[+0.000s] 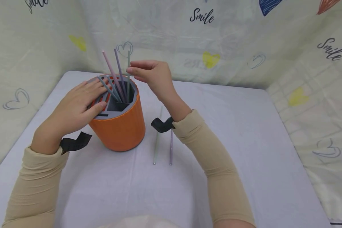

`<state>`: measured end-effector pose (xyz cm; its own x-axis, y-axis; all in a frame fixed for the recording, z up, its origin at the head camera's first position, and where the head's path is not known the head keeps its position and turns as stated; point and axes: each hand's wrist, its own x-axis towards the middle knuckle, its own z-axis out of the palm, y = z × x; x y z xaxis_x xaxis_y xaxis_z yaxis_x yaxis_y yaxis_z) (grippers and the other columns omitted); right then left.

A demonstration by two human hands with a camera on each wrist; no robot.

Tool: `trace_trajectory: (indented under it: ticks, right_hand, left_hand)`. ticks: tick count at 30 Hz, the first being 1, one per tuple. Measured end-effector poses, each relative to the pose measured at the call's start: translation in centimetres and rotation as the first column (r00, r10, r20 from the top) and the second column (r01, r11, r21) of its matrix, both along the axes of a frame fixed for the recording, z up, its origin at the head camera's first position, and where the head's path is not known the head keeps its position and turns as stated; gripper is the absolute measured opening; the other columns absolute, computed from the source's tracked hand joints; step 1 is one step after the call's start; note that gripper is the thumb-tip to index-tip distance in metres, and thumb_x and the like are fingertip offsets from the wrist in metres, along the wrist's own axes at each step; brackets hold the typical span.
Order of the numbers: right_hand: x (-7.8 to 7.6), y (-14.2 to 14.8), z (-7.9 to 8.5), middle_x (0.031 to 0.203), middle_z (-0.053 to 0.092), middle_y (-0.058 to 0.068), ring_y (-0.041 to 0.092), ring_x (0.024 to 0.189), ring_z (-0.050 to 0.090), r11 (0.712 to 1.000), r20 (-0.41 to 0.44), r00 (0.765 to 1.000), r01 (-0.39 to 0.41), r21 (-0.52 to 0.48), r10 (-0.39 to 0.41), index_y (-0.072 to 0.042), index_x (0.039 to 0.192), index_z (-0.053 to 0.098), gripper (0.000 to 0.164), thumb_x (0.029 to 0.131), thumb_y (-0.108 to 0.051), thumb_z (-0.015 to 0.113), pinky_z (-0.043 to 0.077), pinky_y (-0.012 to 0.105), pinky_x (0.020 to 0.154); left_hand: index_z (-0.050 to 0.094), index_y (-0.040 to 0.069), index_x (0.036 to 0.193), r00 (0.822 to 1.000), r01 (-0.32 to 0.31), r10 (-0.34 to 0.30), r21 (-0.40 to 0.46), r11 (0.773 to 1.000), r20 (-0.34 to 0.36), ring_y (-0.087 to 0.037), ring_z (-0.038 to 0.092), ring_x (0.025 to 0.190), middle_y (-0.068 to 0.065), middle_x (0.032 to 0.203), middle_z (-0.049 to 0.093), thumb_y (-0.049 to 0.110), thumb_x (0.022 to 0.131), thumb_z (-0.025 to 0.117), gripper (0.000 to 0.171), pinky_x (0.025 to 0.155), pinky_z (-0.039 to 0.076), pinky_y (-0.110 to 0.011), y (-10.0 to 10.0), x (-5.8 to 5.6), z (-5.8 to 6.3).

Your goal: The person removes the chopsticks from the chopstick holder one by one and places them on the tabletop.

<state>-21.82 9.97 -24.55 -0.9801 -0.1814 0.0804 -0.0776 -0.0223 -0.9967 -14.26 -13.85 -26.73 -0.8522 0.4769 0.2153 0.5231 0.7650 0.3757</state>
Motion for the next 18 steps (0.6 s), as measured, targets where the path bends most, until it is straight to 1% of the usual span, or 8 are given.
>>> trace_trajectory:
  ticks: [5,8,12,16,18]
  right_hand:
    - [-0.1,-0.8,-0.1,0.109,0.073,0.011,0.019,0.099,0.074,1.000,-0.008,1.000,-0.004,-0.009,0.004,0.004,0.114,0.072,0.032,0.085,-0.009,0.078,0.061,0.031,0.089]
    - [-0.2,-1.0,-0.1,0.103,0.073,0.011,0.018,0.093,0.075,1.000,0.000,1.000,0.004,-0.023,-0.004,0.006,0.113,0.071,0.031,0.085,-0.008,0.077,0.062,0.032,0.088]
    - [-0.2,-1.1,0.0,0.093,0.075,0.009,0.017,0.086,0.076,0.999,-0.001,1.000,0.017,-0.040,-0.017,0.007,0.108,0.073,0.027,0.086,-0.008,0.076,0.062,0.032,0.085]
    - [0.0,-1.1,0.5,0.086,0.076,0.007,0.018,0.083,0.076,0.998,-0.031,0.999,0.037,-0.056,-0.039,0.006,0.104,0.074,0.023,0.085,-0.007,0.077,0.062,0.033,0.086]
    - [0.1,-1.0,1.1,0.085,0.076,0.006,0.019,0.083,0.076,0.996,-0.045,0.997,0.052,-0.072,-0.055,0.006,0.104,0.074,0.024,0.084,-0.006,0.078,0.062,0.033,0.086]
  left_hand:
    - [0.044,0.008,0.150,1.000,-0.003,0.003,0.005,1.000,0.002,-0.029,0.023,0.154,-0.012,0.161,0.034,0.031,0.102,0.044,0.054,0.128,0.012,-0.048,-0.1,0.1,0.0]
    - [0.044,0.007,0.150,1.000,-0.004,0.004,0.007,1.000,0.004,-0.029,0.023,0.154,-0.012,0.161,0.035,0.031,0.102,0.044,0.054,0.128,0.012,-0.048,-0.1,0.1,0.0]
    - [0.045,0.007,0.150,1.000,-0.006,0.006,0.014,1.000,0.003,-0.029,0.023,0.154,-0.012,0.161,0.035,0.031,0.102,0.044,0.053,0.128,0.012,-0.048,-0.1,0.0,0.0]
    - [0.044,0.008,0.150,1.000,-0.004,0.004,0.014,1.000,0.005,-0.029,0.023,0.154,-0.012,0.161,0.035,0.031,0.102,0.044,0.054,0.128,0.012,-0.048,-0.1,0.0,0.0]
    - [0.044,0.008,0.150,1.000,-0.002,0.002,0.013,1.000,0.004,-0.029,0.023,0.154,-0.012,0.161,0.035,0.031,0.102,0.044,0.054,0.128,0.013,-0.048,-0.1,0.0,0.1]
